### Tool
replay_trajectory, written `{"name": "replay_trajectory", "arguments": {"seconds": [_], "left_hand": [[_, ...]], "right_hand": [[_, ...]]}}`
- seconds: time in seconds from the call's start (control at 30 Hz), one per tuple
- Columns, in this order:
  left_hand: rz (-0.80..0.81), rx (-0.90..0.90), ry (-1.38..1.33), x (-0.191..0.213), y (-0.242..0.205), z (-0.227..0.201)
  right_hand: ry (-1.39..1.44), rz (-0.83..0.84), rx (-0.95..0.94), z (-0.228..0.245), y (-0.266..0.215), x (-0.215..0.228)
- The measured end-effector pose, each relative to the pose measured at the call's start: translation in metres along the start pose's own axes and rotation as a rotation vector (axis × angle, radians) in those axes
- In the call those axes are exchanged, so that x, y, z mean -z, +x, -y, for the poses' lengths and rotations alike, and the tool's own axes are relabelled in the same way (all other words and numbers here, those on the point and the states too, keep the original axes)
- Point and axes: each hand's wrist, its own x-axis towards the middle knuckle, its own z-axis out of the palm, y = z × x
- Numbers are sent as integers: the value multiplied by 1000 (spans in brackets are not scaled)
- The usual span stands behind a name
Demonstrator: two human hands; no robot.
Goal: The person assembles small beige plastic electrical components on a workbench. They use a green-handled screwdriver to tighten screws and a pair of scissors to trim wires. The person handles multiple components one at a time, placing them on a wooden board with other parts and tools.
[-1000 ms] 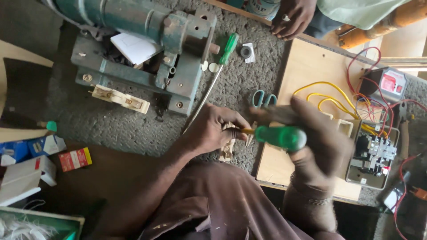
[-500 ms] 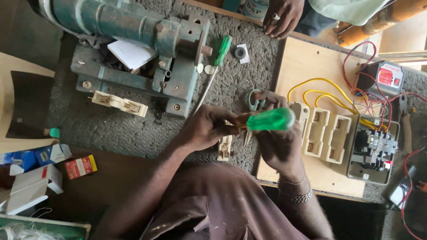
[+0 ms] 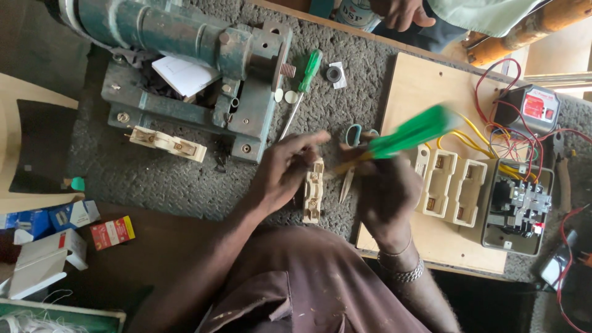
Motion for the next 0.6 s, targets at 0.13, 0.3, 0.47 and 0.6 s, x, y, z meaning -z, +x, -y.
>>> {"name": "replay_trajectory", "arguments": {"seconds": [0.13, 0.3, 0.47, 0.6], "left_hand": [[-159, -177, 302, 8, -22, -2], [-60, -52, 355, 14, -43, -6], [-95, 5, 164, 7, -40, -3], [-47, 24, 136, 5, -37, -2]], "right_hand": [[-186, -57, -210, -14, -1, 1], [-444, 166, -64, -75, -26, -21], [-455, 190, -70, -103, -46, -49], [-573, 130, 26, -80, -37, -32]]}}
